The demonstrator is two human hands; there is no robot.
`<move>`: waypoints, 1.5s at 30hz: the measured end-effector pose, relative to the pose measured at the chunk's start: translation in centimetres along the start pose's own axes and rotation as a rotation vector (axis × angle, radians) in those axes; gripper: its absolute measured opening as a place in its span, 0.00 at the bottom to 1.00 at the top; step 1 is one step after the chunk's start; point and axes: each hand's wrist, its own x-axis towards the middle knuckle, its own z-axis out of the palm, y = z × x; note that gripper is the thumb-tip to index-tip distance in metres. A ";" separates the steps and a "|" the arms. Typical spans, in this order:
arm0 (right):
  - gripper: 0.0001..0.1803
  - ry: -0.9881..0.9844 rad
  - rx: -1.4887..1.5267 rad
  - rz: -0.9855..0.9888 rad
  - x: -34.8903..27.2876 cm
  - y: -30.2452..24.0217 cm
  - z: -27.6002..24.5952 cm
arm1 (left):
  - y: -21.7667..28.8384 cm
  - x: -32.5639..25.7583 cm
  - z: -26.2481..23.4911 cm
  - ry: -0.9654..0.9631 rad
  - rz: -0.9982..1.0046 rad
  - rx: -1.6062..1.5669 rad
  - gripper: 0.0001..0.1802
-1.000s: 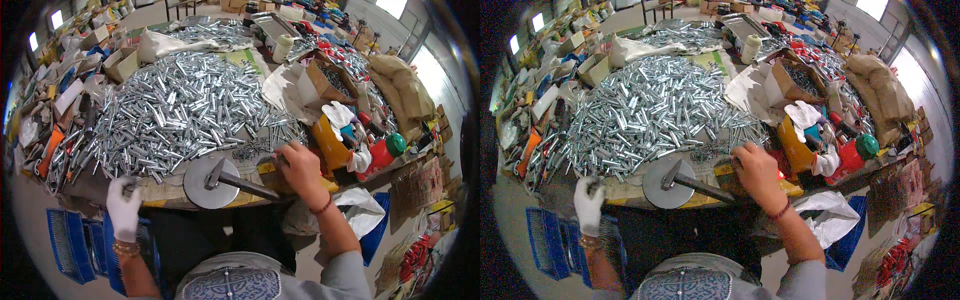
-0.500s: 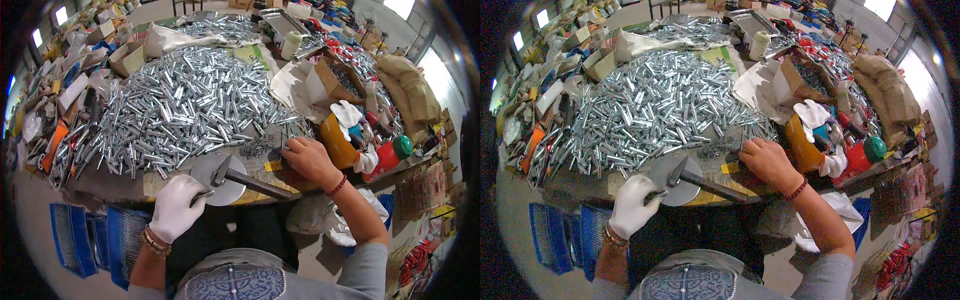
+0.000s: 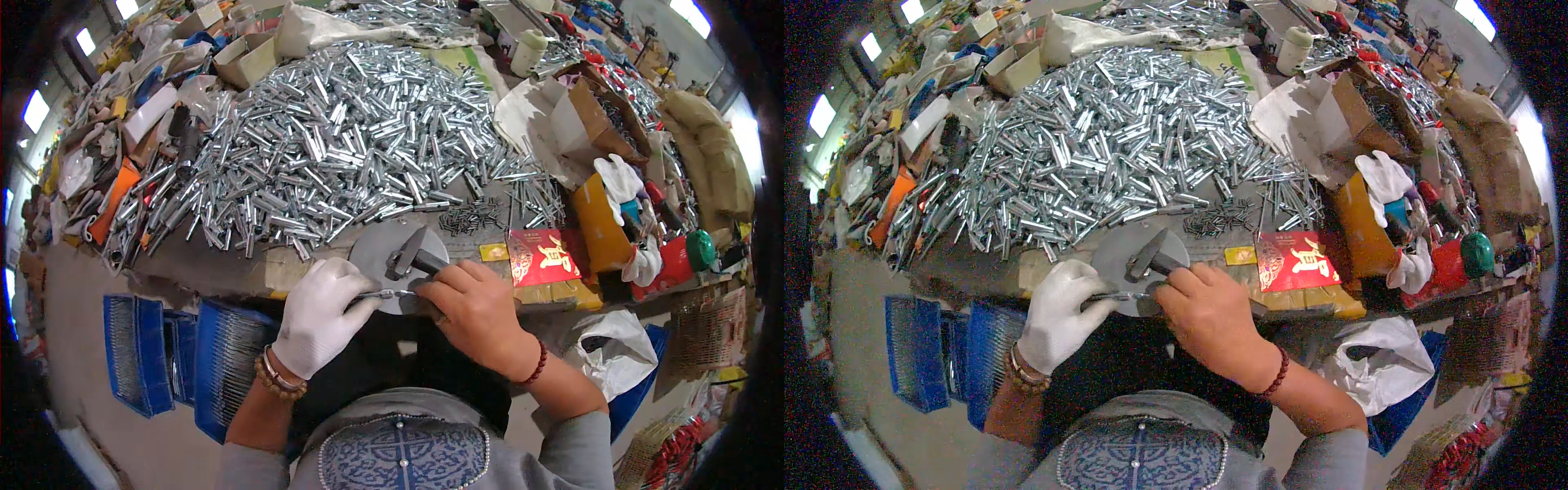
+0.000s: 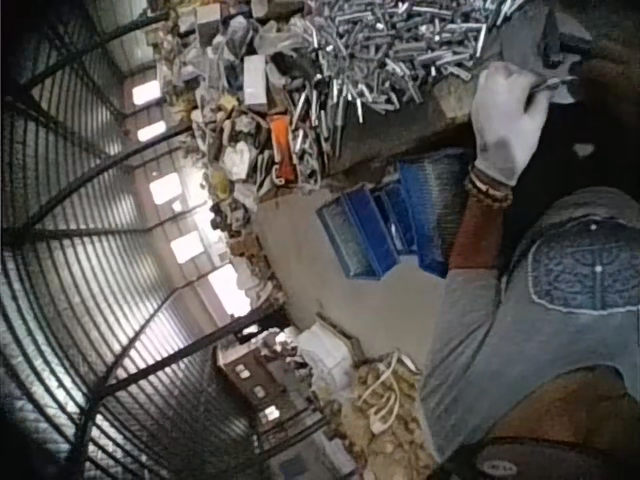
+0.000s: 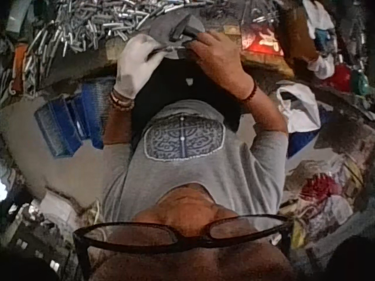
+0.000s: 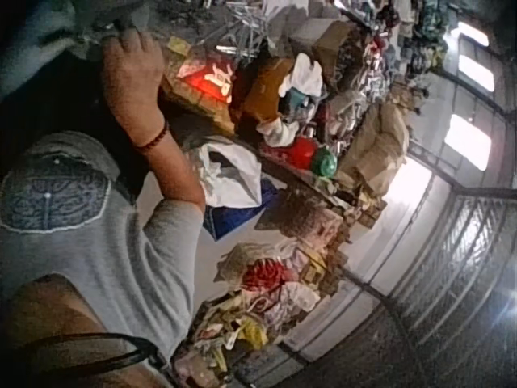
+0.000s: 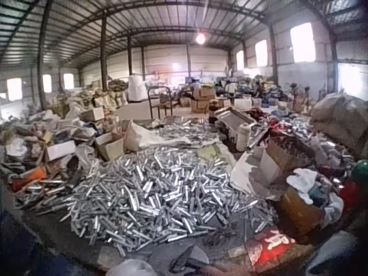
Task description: The person assembles small metal pins into fixtures on a circular metal plate using a hammer on a workbench.
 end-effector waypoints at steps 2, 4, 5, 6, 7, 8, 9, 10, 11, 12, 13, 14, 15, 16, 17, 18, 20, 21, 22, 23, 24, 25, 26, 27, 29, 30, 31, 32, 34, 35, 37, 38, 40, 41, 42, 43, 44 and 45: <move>0.19 0.020 0.004 0.007 0.2 -0.3 0.5 | -0.1 -0.1 0.1 0.008 0.017 -0.003 0.10; 0.19 0.011 0.008 -0.008 0.5 -0.5 0.5 | -0.4 -0.3 0.3 0.037 0.041 -0.005 0.10; 0.19 0.011 0.011 -0.008 0.5 -0.6 0.5 | -0.4 -0.4 0.3 0.035 0.039 -0.004 0.10; 0.15 -0.001 0.005 -0.027 0.6 -0.6 0.4 | -0.4 -0.5 0.4 0.045 0.036 -0.011 0.10; 0.11 -0.012 -0.002 -0.046 0.6 -0.5 0.3 | -0.3 -0.5 0.5 0.055 0.033 -0.019 0.10; 0.11 -0.013 -0.001 -0.045 0.7 -0.5 0.4 | -0.4 -0.5 0.5 0.054 0.033 -0.019 0.10; 0.11 -0.017 0.001 -0.052 0.7 -0.4 0.4 | -0.4 -0.4 0.5 0.071 0.044 -0.022 0.09; 0.11 -0.021 0.004 -0.059 0.7 -0.4 0.4 | -0.4 -0.4 0.5 0.088 0.056 -0.026 0.08; 0.11 -0.022 0.003 -0.059 0.8 -0.4 0.4 | -0.3 -0.5 0.5 0.088 0.056 -0.026 0.08; 0.11 -0.039 -0.006 -0.067 0.8 -0.4 0.3 | -0.4 -0.5 0.5 0.088 0.056 -0.026 0.08; 0.12 -0.056 -0.015 -0.075 0.9 -0.4 0.3 | -0.4 -0.5 0.5 0.089 0.056 -0.025 0.08; 0.12 -0.056 -0.015 -0.075 0.9 -0.4 0.3 | -0.4 -0.5 0.5 0.089 0.056 -0.025 0.08; 0.11 -0.060 -0.026 -0.083 0.9 -0.4 0.4 | -0.3 -0.5 0.5 0.089 0.051 -0.027 0.08; 0.11 -0.065 -0.036 -0.091 0.9 -0.4 0.4 | -0.3 -0.5 0.5 0.089 0.046 -0.029 0.08; 0.11 -0.065 -0.037 -0.091 0.9 -0.4 0.3 | -0.3 -0.5 0.5 0.089 0.046 -0.029 0.08; 0.14 -0.065 -0.047 -0.090 0.9 -0.4 0.3 | -0.3 -0.6 0.5 0.075 0.025 -0.034 0.08; 0.17 -0.064 -0.058 -0.089 1.0 -0.3 0.4 | -0.3 -0.6 0.6 0.060 0.004 -0.039 0.08; 0.17 -0.048 -0.052 -0.100 1.0 -0.2 0.5 | -0.3 -0.5 0.6 0.057 0.008 -0.048 0.08; 0.17 -0.031 -0.046 -0.111 1.0 -0.1 0.6 | -0.2 -0.4 0.6 0.054 0.012 -0.057 0.08; 0.17 -0.030 -0.047 -0.108 1.1 0.0 0.7 | -0.2 -0.4 0.6 0.052 0.015 -0.058 0.08; 0.16 -0.025 -0.049 -0.135 1.2 0.0 0.9 | -0.3 -0.4 0.7 0.038 -0.004 -0.057 0.07; 0.16 -0.021 -0.053 -0.161 1.3 0.0 1.1 | -0.3 -0.4 0.7 0.023 -0.021 -0.057 0.07; 0.16 -0.024 -0.062 -0.156 1.3 -0.1 1.4 | -0.4 -0.5 0.7 0.023 -0.015 -0.066 0.07; 0.16 0.000 -0.053 -0.163 1.2 0.0 1.7 | -0.3 -0.5 0.7 0.017 -0.034 -0.034 0.07; 0.18 0.045 -0.022 -0.157 0.9 0.1 1.7 | 0.1 -0.4 0.7 0.009 -0.056 -0.001 0.08; 0.18 0.046 -0.030 -0.154 0.7 0.1 1.5 | 0.1 -0.5 0.7 0.010 -0.049 -0.006 0.08; 0.18 0.103 0.002 -0.063 0.5 0.0 1.1 | 0.1 -0.6 0.8 0.030 -0.042 -0.008 0.07; 0.19 0.160 0.033 0.028 0.3 0.1 0.8 | 0.1 -0.6 0.9 0.051 -0.036 -0.011 0.07; 0.15 0.152 0.026 0.271 0.0 1.7 -0.8 | 0.1 -0.9 1.0 0.073 -0.034 -0.020 0.07; 0.15 0.158 0.014 0.336 -0.1 3.1 -1.3 | 0.1 -1.0 1.0 0.092 -0.035 -0.026 0.07; 0.15 0.169 -0.003 0.404 -0.2 5.1 -1.6 | 0.1 -1.0 1.0 0.094 -0.023 -0.030 0.07; 0.15 0.166 -0.008 0.407 -0.2 5.7 -1.6 | 0.1 -0.9 1.0 0.095 -0.011 -0.034 0.07; 0.14 0.163 -0.014 0.410 -0.1 6.5 -1.4 | -0.1 -0.8 1.0 0.091 0.000 -0.029 0.07; 0.14 0.144 -0.042 0.394 0.1 6.7 -1.1 | -0.2 -0.8 1.0 0.087 0.007 -0.021 0.07; 0.14 0.123 -0.067 0.375 0.4 6.8 -0.9 | -0.2 -0.9 1.0 0.089 0.004 -0.019 0.07; 0.14 0.122 -0.064 0.372 0.6 6.9 -0.9 | -0.2 -0.9 1.0 0.096 0.013 -0.030 0.07; 0.13 0.092 -0.123 0.384 0.8 7.0 -0.8 | -0.2 -0.9 1.0 0.103 0.022 -0.039 0.07; 0.13 0.060 -0.177 0.392 1.1 7.0 -0.4 | -0.2 -1.0 1.0 0.105 0.013 -0.033 0.07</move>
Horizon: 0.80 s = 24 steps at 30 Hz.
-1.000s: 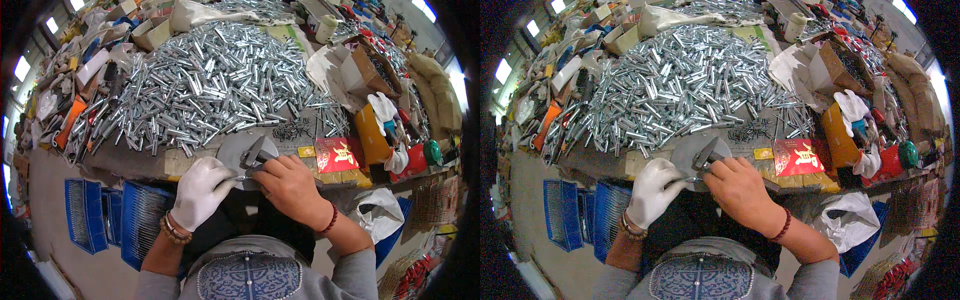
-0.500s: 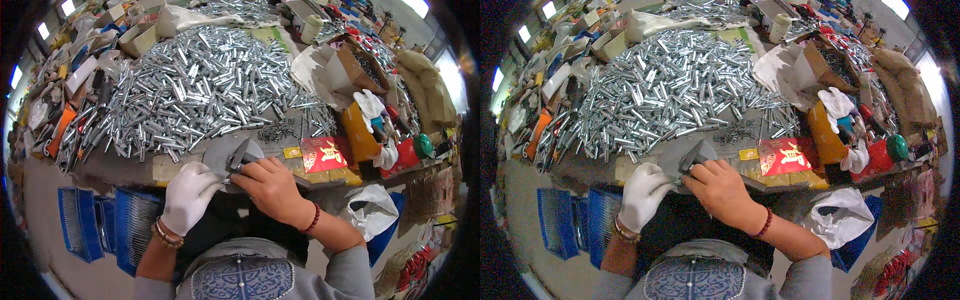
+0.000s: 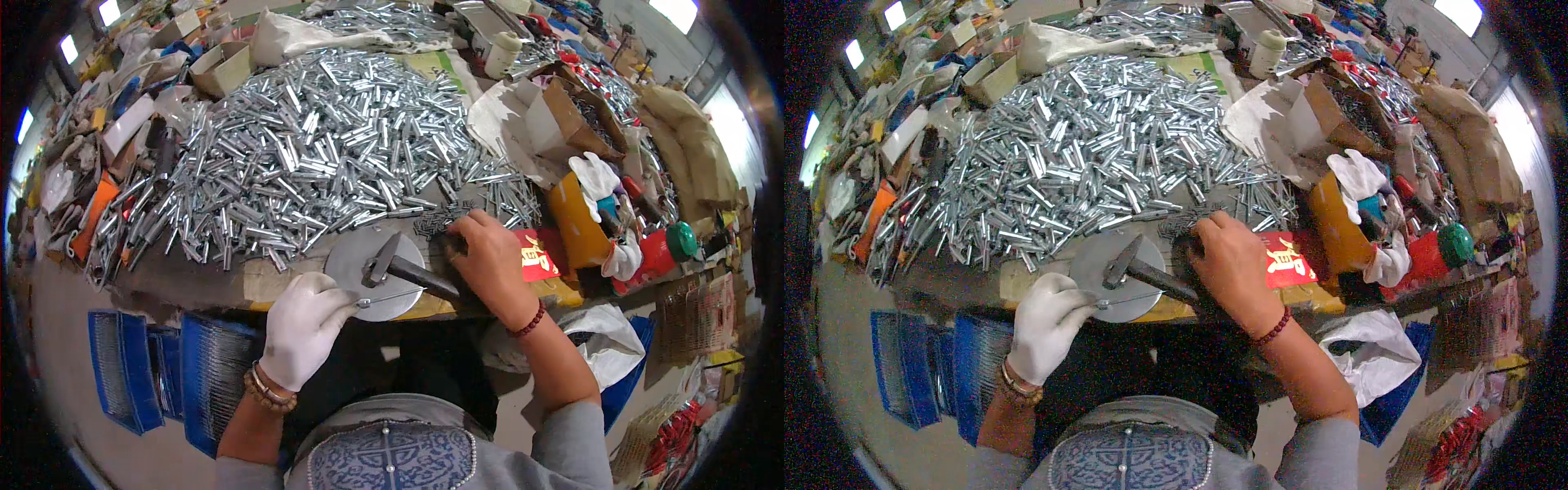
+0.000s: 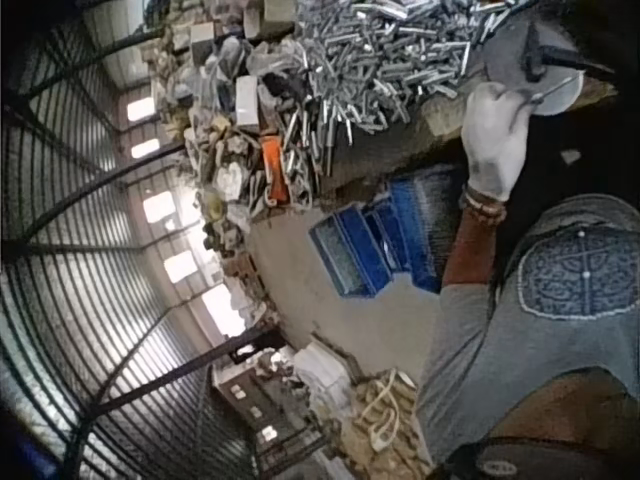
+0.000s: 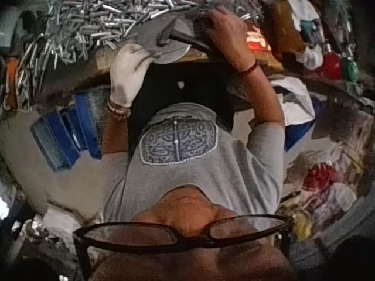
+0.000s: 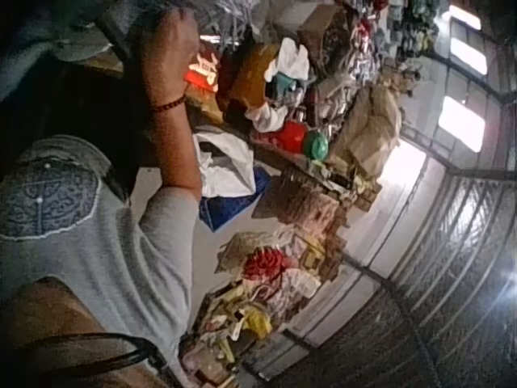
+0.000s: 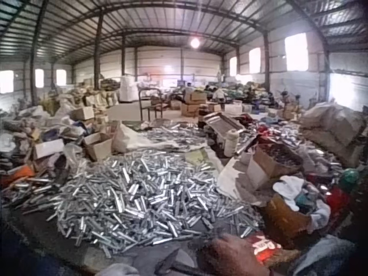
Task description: The person assembles small metal pins into fixtures on a circular metal plate using a hammer on a workbench.
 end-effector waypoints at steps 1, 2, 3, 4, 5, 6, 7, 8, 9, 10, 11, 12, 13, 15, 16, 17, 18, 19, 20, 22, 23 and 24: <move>0.13 -0.005 0.007 -0.007 0.2 0.0 0.3 | 0.1 0.0 0.1 -0.010 -0.016 0.009 0.07; 0.13 0.003 -0.033 -0.012 0.3 0.1 0.5 | 0.2 0.0 0.1 -0.019 -0.031 0.018 0.07; 0.13 0.013 -0.074 -0.015 0.3 0.2 0.5 | 0.2 0.1 0.1 -0.016 -0.040 0.022 0.07; 0.13 -0.015 -0.048 -0.002 0.4 0.3 0.2 | 0.2 0.2 0.1 -0.028 -0.025 0.037 0.07; 0.13 -0.021 -0.044 -0.009 0.3 0.2 -0.2 | 0.1 0.2 0.1 -0.040 -0.010 0.052 0.07; 0.13 -0.030 0.089 -0.010 0.3 -0.1 -0.3 | 0.0 0.0 0.2 -0.031 -0.021 0.051 0.06; 0.13 -0.041 0.222 -0.011 0.3 -0.6 -0.5 | -0.1 -0.1 0.2 -0.023 -0.037 0.061 0.06; 0.13 -0.095 0.371 -0.040 0.2 -1.6 -0.8 | -0.2 -0.2 0.1 -0.027 -0.032 0.069 0.06; 0.13 -0.102 0.368 -0.044 -0.2 -2.7 -1.1 | -0.2 -0.1 0.2 -0.036 -0.016 0.062 0.06; 0.13 -0.139 0.450 -0.126 -0.6 -3.9 -1.0 | -0.2 -0.1 0.2 -0.032 -0.022 0.062 0.06; 0.12 -0.176 0.533 -0.208 -0.8 -4.9 -0.8 | -0.2 -0.2 0.2 -0.039 -0.030 0.059 0.07; 0.12 -0.180 0.534 -0.213 -0.9 -5.7 -0.6 | -0.1 -0.2 0.2 -0.045 -0.037 0.056 0.07; 0.13 -0.186 0.517 -0.256 -1.0 -6.5 -0.4 | -0.2 -0.2 0.2 -0.042 -0.042 0.057 0.07; 0.14 -0.195 0.501 -0.304 -1.2 -7.1 -0.1 | -0.5 -0.4 0.3 -0.058 -0.022 0.074 0.08; 0.15 -0.204 0.469 -0.312 -1.3 -7.3 0.0 | -0.5 -0.4 0.4 -0.055 -0.025 0.074 0.08; 0.17 -0.211 0.437 -0.320 -1.3 -7.5 0.1 | -0.5 -0.4 0.4 -0.043 -0.022 0.067 0.08; 0.17 -0.214 0.439 -0.325 -1.3 -7.5 0.1 | -0.4 -0.5 0.4 -0.031 -0.021 0.062 0.09; 0.17 -0.226 0.424 -0.328 -1.2 -7.5 0.1 | -0.5 -0.5 0.4 -0.028 -0.024 0.064 0.09; 0.18 -0.237 0.408 -0.331 -1.2 -7.6 0.1 | -0.5 -0.5 0.3 -0.038 -0.025 0.059 0.09; 0.18 -0.255 0.396 -0.329 -1.1 -7.7 -0.1 | -0.4 -0.5 0.3 -0.046 -0.026 0.053 0.09; 0.18 -0.271 0.385 -0.324 -1.1 -7.8 -0.1 | -0.2 -0.5 0.2 -0.050 -0.039 0.063 0.09; 0.18 -0.272 0.384 -0.325 -1.1 -7.8 -0.1 | -0.1 -0.5 0.1 -0.054 -0.050 0.073 0.09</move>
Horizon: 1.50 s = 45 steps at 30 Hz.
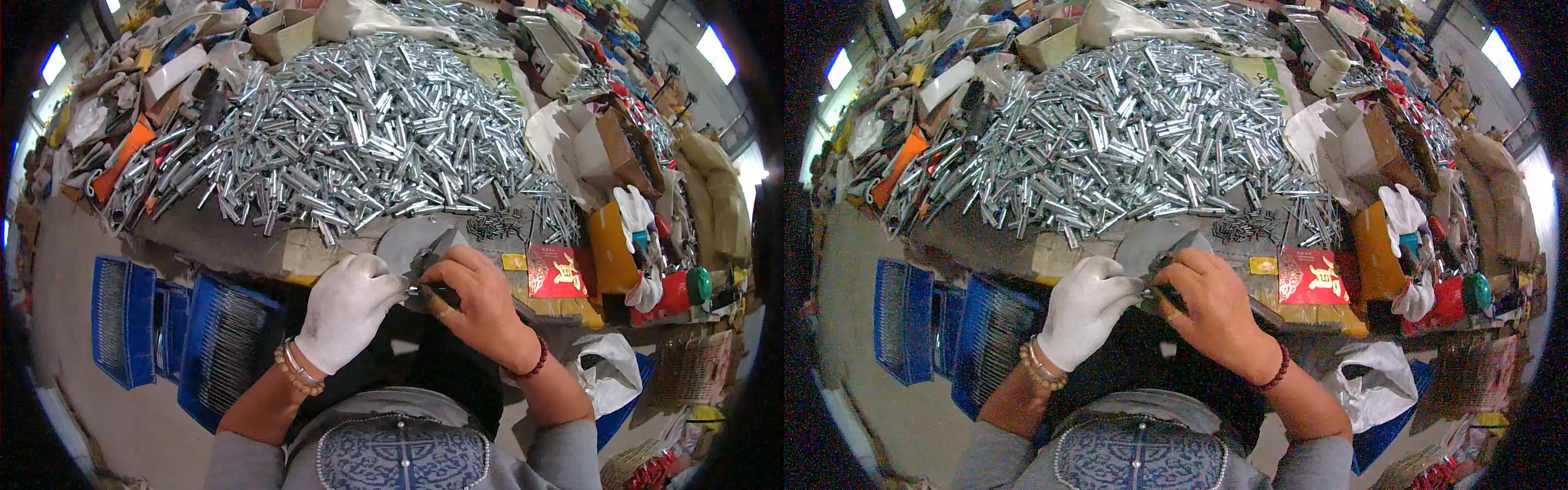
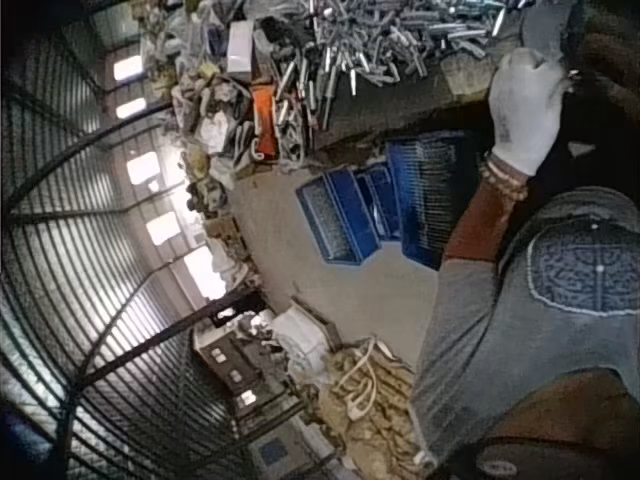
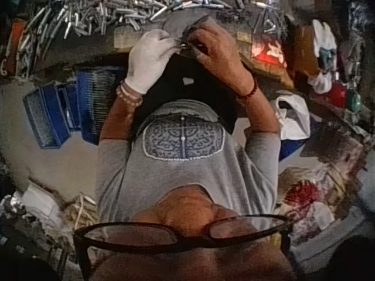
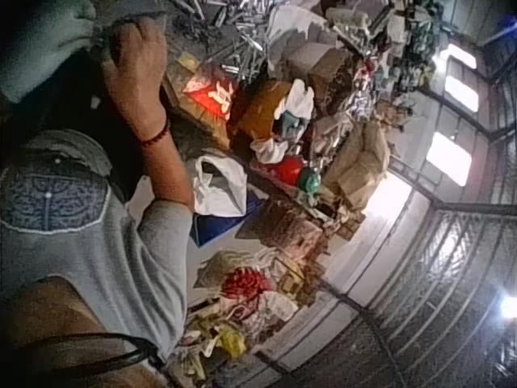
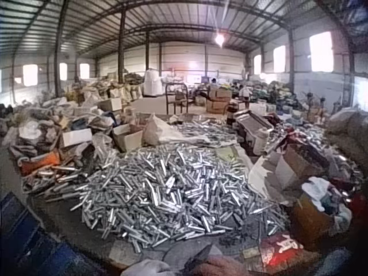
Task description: The person assembles small metal pins into fixtures on a circular metal plate using a hammer on a workbench.
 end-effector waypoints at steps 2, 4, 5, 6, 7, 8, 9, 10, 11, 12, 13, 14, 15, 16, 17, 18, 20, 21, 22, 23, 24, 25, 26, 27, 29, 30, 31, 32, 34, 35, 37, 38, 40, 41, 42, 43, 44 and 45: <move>0.18 -0.005 -0.011 -0.008 0.0 -0.1 0.0 | 0.0 0.0 0.0 0.007 0.004 -0.002 0.08; 0.19 -0.003 -0.025 -0.013 -0.1 0.0 0.0 | -0.1 0.0 0.1 0.012 0.010 -0.006 0.08; 0.20 0.000 -0.037 -0.018 -0.2 0.0 0.0 | -0.2 0.0 0.2 0.009 0.022 -0.008 0.08; 0.20 0.000 -0.035 -0.019 -0.2 0.0 0.1 | -0.2 0.1 0.2 0.006 0.033 -0.008 0.08; 0.20 0.003 -0.063 -0.038 -0.1 -0.1 0.1 | -0.2 0.1 0.2 0.004 0.032 -0.007 0.08; 0.20 0.006 -0.092 -0.057 -0.1 -0.2 0.1 | -0.2 0.1 0.3 0.009 0.033 -0.006 0.08; 0.20 0.006 -0.089 -0.055 -0.1 -0.4 0.2 | -0.2 0.0 0.2 0.014 0.034 -0.006 0.08; 0.20 0.011 -0.122 -0.076 0.0 -0.6 0.2 | -0.2 0.0 0.1 0.010 0.033 -0.005 0.08; 0.20 0.017 -0.156 -0.096 0.1 -0.8 0.3 | -0.1 0.0 0.0 0.018 0.037 -0.007 0.08; 0.20 0.018 -0.157 -0.093 0.1 -0.8 0.4 | -0.1 0.1 0.1 0.026 0.043 -0.012 0.09; 0.19 0.016 -0.189 -0.109 0.1 -0.7 0.5 | -0.1 0.1 0.2 0.024 0.046 -0.014 0.09; 0.19 0.013 -0.221 -0.126 0.0 -0.7 0.5 | -0.2 0.2 0.2 0.026 0.051 -0.006 0.09; 0.19 0.014 -0.222 -0.124 0.0 -0.7 0.5 | -0.3 0.2 0.3 0.029 0.054 0.005 0.09; 0.19 0.021 -0.229 -0.135 -0.1 -0.6 0.3 | -0.2 0.2 0.3 0.028 0.056 0.003 0.09; 0.20 0.028 -0.238 -0.145 -0.3 -0.6 0.0 | -0.2 0.2 0.4 0.023 0.040 0.003 0.09; 0.20 0.027 -0.235 -0.150 -0.4 -0.5 -0.4 | -0.2 0.1 0.4 0.020 0.019 0.009 0.08; 0.27 0.123 -0.300 -0.006 -1.0 -0.1 -1.6 | -0.4 -0.1 0.3 0.021 0.012 0.009 0.08; 0.27 0.124 -0.304 -0.003 -1.6 0.1 -2.0 | -0.4 -0.1 0.4 0.016 0.018 -0.003 0.07; 0.31 0.086 -0.371 0.073 -2.1 0.4 -2.4 | -0.3 0.0 0.4 0.016 0.021 -0.006 0.07; 0.36 0.049 -0.437 0.147 -2.6 0.6 -2.7 | -0.3 0.0 0.4 0.021 0.030 -0.017 0.07; 0.41 -0.017 -0.396 0.203 -2.8 0.9 -2.8 | -0.3 0.1 0.4 0.024 0.042 -0.027 0.07; 0.41 -0.014 -0.399 0.206 -3.0 0.9 -2.8 | -0.4 0.2 0.4 0.023 0.046 -0.029 0.07; 0.40 0.040 -0.351 0.202 -3.2 0.8 -2.8 | -0.4 0.1 0.4 0.015 0.035 -0.043 0.07; 0.40 0.092 -0.302 0.194 -3.4 0.7 -2.7 | -0.5 0.1 0.3 0.009 0.021 -0.056 0.07; 0.40 0.135 -0.234 0.160 -4.2 0.2 -2.7 | -0.6 0.2 0.4 0.013 0.022 -0.074 0.07; 0.40 0.177 -0.163 0.131 -4.6 -0.2 -2.7 | -0.5 0.2 0.4 0.012 0.023 -0.093 0.06; 0.40 0.177 -0.164 0.132 -4.9 -0.7 -2.8 | -0.4 0.3 0.3 0.011 0.023 -0.094 0.06; 0.41 0.194 -0.189 0.055 -5.2 -1.2 -3.0 | -0.2 0.3 0.2 -0.005 0.012 -0.077 0.06; 0.40 0.309 -0.180 -0.064 -5.1 -2.1 -2.8 | -0.3 0.4 0.1 -0.024 0.004 -0.058 0.05; 0.40 0.312 -0.181 -0.061 -5.3 -2.3 -2.4 | -0.4 0.4 0.1 -0.017 0.018 -0.050 0.05; 0.37 0.126 -0.243 0.013 -5.9 -2.3 -1.8 | -0.5 0.3 0.3 -0.011 0.031 -0.042 0.06; 0.36 0.144 -0.268 -0.005 -5.8 -2.2 -1.8 | -0.4 0.1 0.4 0.004 0.032 -0.061 0.06; 0.36 0.169 -0.269 -0.008 -5.4 -1.9 -2.0 | -0.6 0.0 0.4 0.021 0.031 -0.076 0.07; 0.36 0.194 -0.270 -0.011 -5.3 -1.9 -2.1 | -0.7 -0.1 0.4 0.025 0.038 -0.080 0.07; 0.36 0.194 -0.269 -0.013 -5.2 -2.1 -2.2 | -0.8 -0.1 0.4 0.030 0.045 -0.086 0.08; 0.36 0.353 -0.257 -0.057 -4.9 -2.5 -2.3 | -0.7 0.0 0.4 0.031 0.043 -0.084 0.08; 0.36 0.512 -0.243 -0.101 -4.8 -2.8 -2.4 | -0.7 0.1 0.3 0.021 0.033 -0.087 0.08; 0.36 0.513 -0.242 -0.099 -5.1 -2.8 -2.3 | -0.6 0.2 0.3 0.007 0.026 -0.092 0.08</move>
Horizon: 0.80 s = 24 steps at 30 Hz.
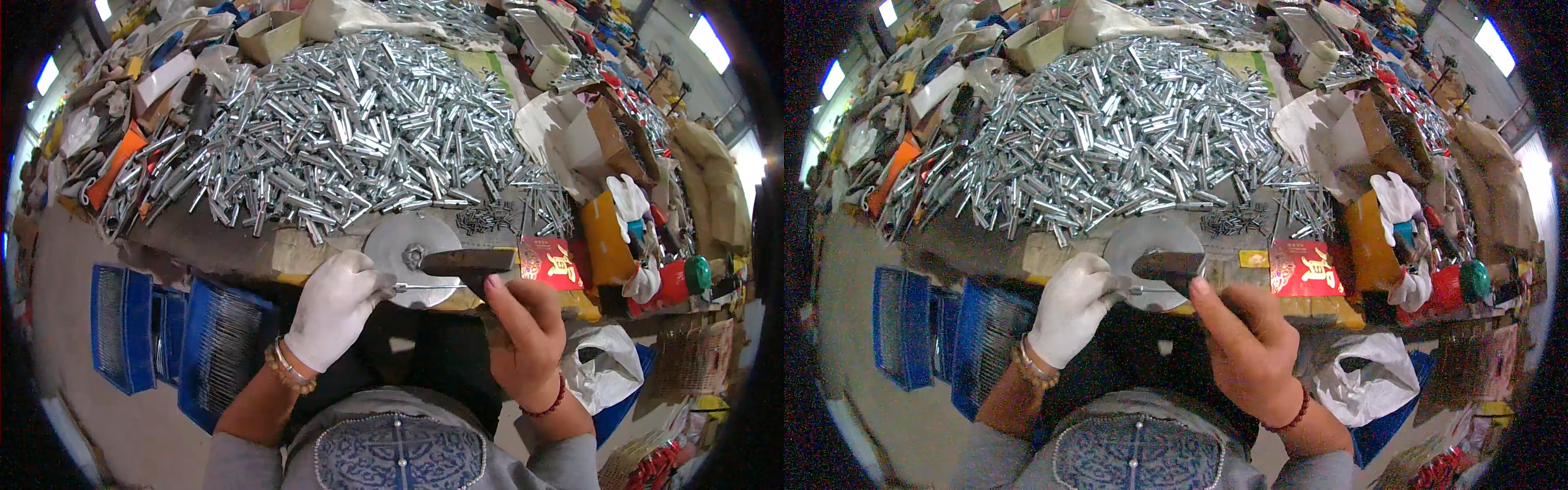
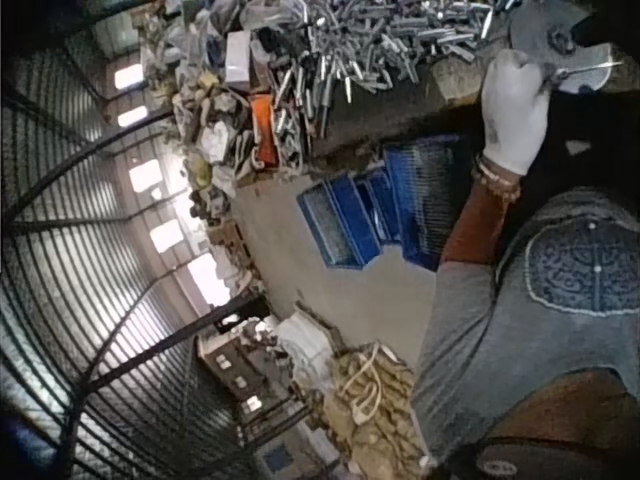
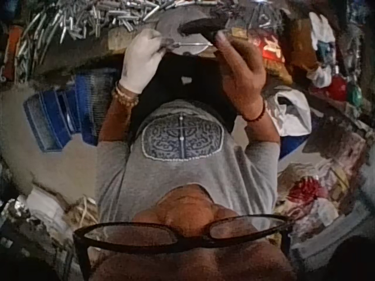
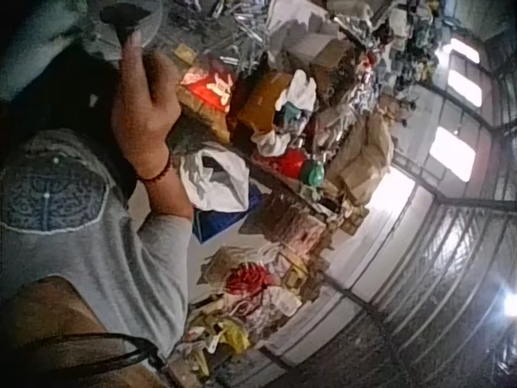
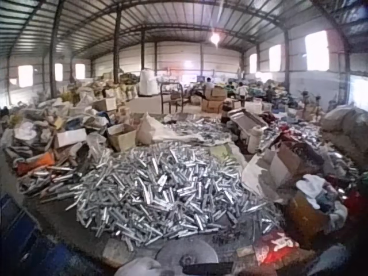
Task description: The person assembles small metal pins into fixtures on a circular metal plate using a hammer on a workbench.
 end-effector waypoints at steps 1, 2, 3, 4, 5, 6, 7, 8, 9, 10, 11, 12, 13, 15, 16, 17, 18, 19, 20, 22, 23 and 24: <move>0.36 -0.173 -0.006 0.005 -0.5 0.0 -0.2 | 0.0 -0.1 0.1 -0.002 0.001 0.000 0.08; 0.35 -0.346 -0.012 0.011 -0.8 -0.1 -0.3 | 0.1 -0.2 0.2 -0.005 -0.005 -0.006 0.08; 0.35 -0.343 -0.013 0.010 -0.6 0.0 -0.3 | 0.1 0.0 0.2 -0.005 -0.008 -0.010 0.08; 0.36 -0.366 -0.016 0.023 -0.5 0.0 -0.3 | 0.1 0.1 0.1 -0.004 -0.005 -0.008 0.08; 0.38 -0.389 -0.020 0.036 -0.3 0.0 -0.4 | 0.0 0.2 0.1 0.011 0.002 -0.003 0.07; 0.39 -0.417 -0.020 0.051 -0.3 -0.1 -0.4 | 0.1 0.0 0.0 0.023 0.003 0.000 0.07; 0.39 -0.419 -0.019 0.051 -0.3 0.0 -0.5 | 0.1 -0.1 0.0 0.023 0.000 0.000 0.07; 0.40 -0.370 0.049 0.101 -0.1 0.2 -0.5 | 0.1 -0.1 -0.1 0.001 -0.016 -0.034 0.07; 0.40 -0.318 0.115 0.150 0.3 0.5 -0.5 | 0.1 0.0 -0.2 -0.020 -0.029 -0.068 0.07; 0.40 -0.317 0.115 0.148 0.7 1.0 -0.3 | 0.1 -0.1 -0.2 -0.019 -0.029 -0.067 0.07; 0.39 -0.338 0.205 0.204 1.1 1.7 0.1 | 0.1 -0.1 -0.2 -0.010 -0.026 -0.070 0.07; 0.38 -0.355 0.291 0.262 1.4 2.4 0.4 | 0.0 0.0 -0.2 -0.004 -0.019 -0.074 0.08; 0.36 -0.473 0.243 0.269 1.3 3.4 0.4 | -0.1 0.0 -0.2 -0.005 -0.015 -0.075 0.08; 0.33 -0.403 0.063 0.117 1.4 3.9 1.2 | -0.2 0.0 -0.4 -0.004 0.017 -0.011 0.10; 0.30 -0.332 -0.113 -0.036 1.4 3.8 1.5 | -0.3 -0.2 -0.4 -0.003 0.012 -0.008 0.10; 0.30 -0.335 -0.108 -0.038 1.3 3.3 1.7 | -0.3 -0.3 -0.3 0.002 0.003 -0.013 0.10; 0.28 -0.375 -0.098 -0.011 0.9 2.4 1.7 | -0.5 -0.3 -0.2 0.009 -0.007 -0.019 0.10; 0.25 -0.413 -0.090 0.019 0.5 1.6 1.6 | -0.4 -0.4 -0.2 0.010 -0.010 -0.018 0.10; 0.25 -0.415 -0.088 0.017 0.0 0.8 1.6 | -0.3 -0.5 -0.1 0.025 -0.009 -0.006 0.11; 0.21 -0.539 -0.024 0.202 -0.9 -0.3 1.8 | 0.1 -0.7 0.1 0.041 -0.011 0.010 0.11; 0.19 -0.549 0.111 0.234 -1.5 -0.3 1.9 | 0.5 -0.9 0.4 0.154 -0.011 0.072 0.12; 0.19 -0.551 0.112 0.232 -1.8 -0.7 1.9 | 1.0 -1.2 0.8 0.269 -0.010 0.132 0.12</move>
